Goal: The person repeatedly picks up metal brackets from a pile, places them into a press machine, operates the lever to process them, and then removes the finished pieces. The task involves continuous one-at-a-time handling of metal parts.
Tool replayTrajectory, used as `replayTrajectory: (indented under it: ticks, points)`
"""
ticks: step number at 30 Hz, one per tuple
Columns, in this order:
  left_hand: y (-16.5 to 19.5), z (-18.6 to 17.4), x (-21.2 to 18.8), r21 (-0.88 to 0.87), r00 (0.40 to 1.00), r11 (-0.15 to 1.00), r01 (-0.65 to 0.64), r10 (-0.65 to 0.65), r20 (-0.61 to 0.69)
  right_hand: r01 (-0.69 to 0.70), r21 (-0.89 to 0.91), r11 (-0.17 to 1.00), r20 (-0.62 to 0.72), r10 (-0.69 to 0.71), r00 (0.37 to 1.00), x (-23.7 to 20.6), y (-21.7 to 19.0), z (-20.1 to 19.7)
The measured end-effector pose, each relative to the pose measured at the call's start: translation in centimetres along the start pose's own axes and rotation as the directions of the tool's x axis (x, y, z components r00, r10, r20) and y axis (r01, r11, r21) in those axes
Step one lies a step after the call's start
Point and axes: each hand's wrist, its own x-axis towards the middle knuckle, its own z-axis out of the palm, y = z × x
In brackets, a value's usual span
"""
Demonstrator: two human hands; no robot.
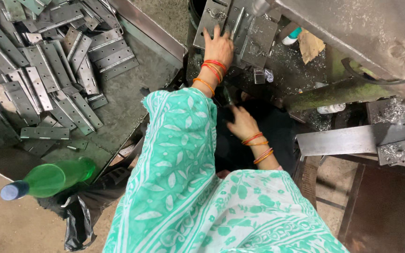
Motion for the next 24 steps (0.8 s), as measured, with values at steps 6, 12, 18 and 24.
replayTrajectory:
  ticks: [6, 12, 18, 24]
  points:
    - [1.0, 0.8, 3.2, -0.046, 0.998, 0.998, 0.041, -0.043, -0.049, -0.084, -0.066, 0.994, 0.037, 0.087, 0.996, 1.8, 0.3, -1.9]
    - [1.4, 1.2, 3.2, -0.045, 0.996, 0.999, 0.029, -0.033, -0.087, -0.058, 0.042, 0.997, -0.139, 0.064, 0.988, -1.7, 1.0, 6.6]
    - [1.2, 1.1, 0.9, 0.027, 0.998, 1.0, 0.011, -0.01, -0.059, -0.056, 0.119, 0.991, -0.092, 0.068, 0.993, -2.4, 1.5, 6.2]
    - [1.1, 0.4, 0.0, 0.027, 0.994, 0.999, 0.044, -0.047, 0.095, -0.056, 0.01, 0.998, 0.029, 0.056, 0.998, -0.2, 0.7, 0.6]
